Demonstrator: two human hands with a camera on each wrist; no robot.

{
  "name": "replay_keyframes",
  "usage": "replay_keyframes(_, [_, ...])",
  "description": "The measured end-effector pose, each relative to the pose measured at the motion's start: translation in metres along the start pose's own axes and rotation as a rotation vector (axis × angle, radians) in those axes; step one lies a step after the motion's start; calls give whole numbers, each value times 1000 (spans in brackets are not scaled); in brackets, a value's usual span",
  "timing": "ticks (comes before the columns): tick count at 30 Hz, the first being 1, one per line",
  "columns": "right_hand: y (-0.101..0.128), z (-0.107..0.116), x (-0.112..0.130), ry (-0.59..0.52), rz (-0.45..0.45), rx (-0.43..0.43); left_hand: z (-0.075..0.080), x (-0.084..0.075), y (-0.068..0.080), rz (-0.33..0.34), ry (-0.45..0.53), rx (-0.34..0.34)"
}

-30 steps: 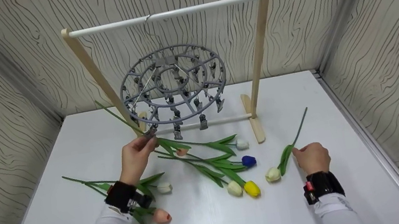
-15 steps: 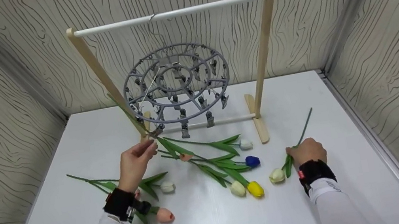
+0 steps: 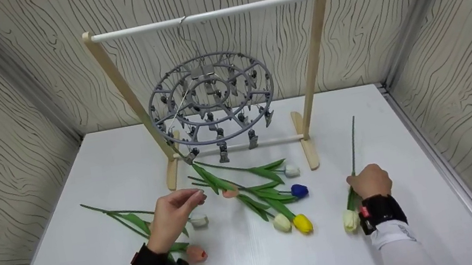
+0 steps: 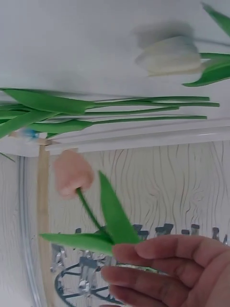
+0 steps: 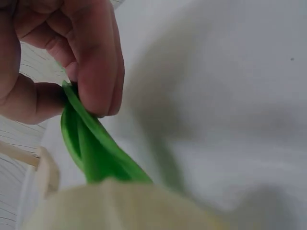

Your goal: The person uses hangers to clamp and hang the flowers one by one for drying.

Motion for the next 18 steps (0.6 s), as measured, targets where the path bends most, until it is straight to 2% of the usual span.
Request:
replay_keyframes(5, [22,11,20,-85,47,-57,-15,-3,10,16,28,31])
replay_keyframes(8, [38,20,36,-109,88,-133,-23,-6,13,18,32,44])
replay_keyframes(11, [60,32,59,-150,175,-282,-30,-9,16,11,23,58])
replay_keyframes(15, [96,47,94,-195,343,-476,-37,-15,18,-10,12,71])
replay_keyframes(18, [120,49,117,-214,457,-535,-42,-18,18,-22,7,74])
Point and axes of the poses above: each hand's wrist, its own y-axis away from the middle knuckle, its own z-axis out of the back of the hand, x = y × z, the point moved 10 cm from there along -y, towards the middle knuckle, and after that the axes turned 6 degrees about y, right-handed, at the moved point
